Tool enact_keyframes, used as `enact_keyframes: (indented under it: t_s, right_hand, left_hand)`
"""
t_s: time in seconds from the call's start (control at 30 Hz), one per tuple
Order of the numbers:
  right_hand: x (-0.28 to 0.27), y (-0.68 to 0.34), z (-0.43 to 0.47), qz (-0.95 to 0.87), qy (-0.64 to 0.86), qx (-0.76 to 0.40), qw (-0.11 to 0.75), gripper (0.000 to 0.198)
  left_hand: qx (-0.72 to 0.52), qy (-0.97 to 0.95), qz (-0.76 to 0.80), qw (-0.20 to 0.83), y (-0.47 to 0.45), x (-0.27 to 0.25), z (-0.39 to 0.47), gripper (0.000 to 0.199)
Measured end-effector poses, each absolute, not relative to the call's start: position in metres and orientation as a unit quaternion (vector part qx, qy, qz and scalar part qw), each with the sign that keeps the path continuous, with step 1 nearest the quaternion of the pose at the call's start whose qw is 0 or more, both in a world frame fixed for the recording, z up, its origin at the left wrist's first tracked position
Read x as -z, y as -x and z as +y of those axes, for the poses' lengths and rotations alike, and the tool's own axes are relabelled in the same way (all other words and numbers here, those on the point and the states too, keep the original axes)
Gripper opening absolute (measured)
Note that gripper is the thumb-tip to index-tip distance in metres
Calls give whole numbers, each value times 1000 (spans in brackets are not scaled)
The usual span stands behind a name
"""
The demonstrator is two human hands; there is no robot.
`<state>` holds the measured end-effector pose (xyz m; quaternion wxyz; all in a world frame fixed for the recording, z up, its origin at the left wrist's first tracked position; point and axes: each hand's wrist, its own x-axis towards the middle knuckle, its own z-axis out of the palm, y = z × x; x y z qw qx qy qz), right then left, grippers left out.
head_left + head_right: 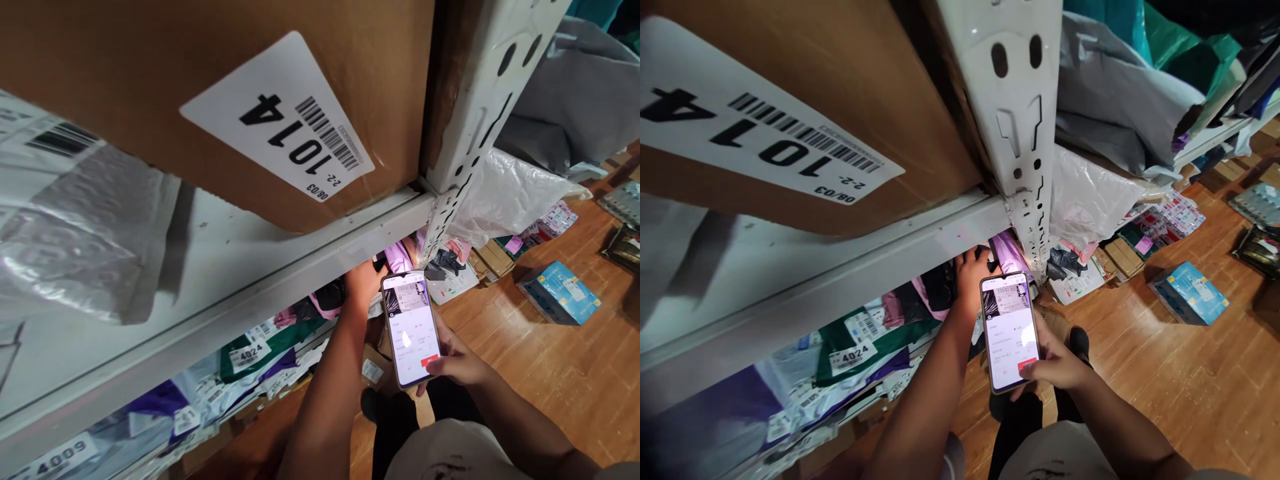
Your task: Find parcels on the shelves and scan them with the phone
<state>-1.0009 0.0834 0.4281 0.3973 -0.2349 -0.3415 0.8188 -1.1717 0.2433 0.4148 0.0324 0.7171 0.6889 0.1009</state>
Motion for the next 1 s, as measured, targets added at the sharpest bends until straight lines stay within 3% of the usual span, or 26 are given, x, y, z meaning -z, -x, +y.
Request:
enact_keyframes:
  t_s: [0.37, 0.7, 0.9, 1.0]
  right_hand:
    - [-427, 983, 82, -377, 272, -788, 404, 118]
    - [-425, 971, 86, -319, 257, -792, 452, 106]
    - [-429, 968, 86, -349, 266, -783, 441, 111]
    - [-435, 962, 83, -378, 269, -771, 436, 112]
  left_hand:
    - [-121, -718, 685, 27, 1176, -401, 245, 40]
    - [-113, -753, 649, 2, 1179, -396, 249, 47]
    - [-115, -759, 640, 36, 1181, -380, 256, 44]
    - [-174, -724, 663, 86, 1181, -372, 257, 38]
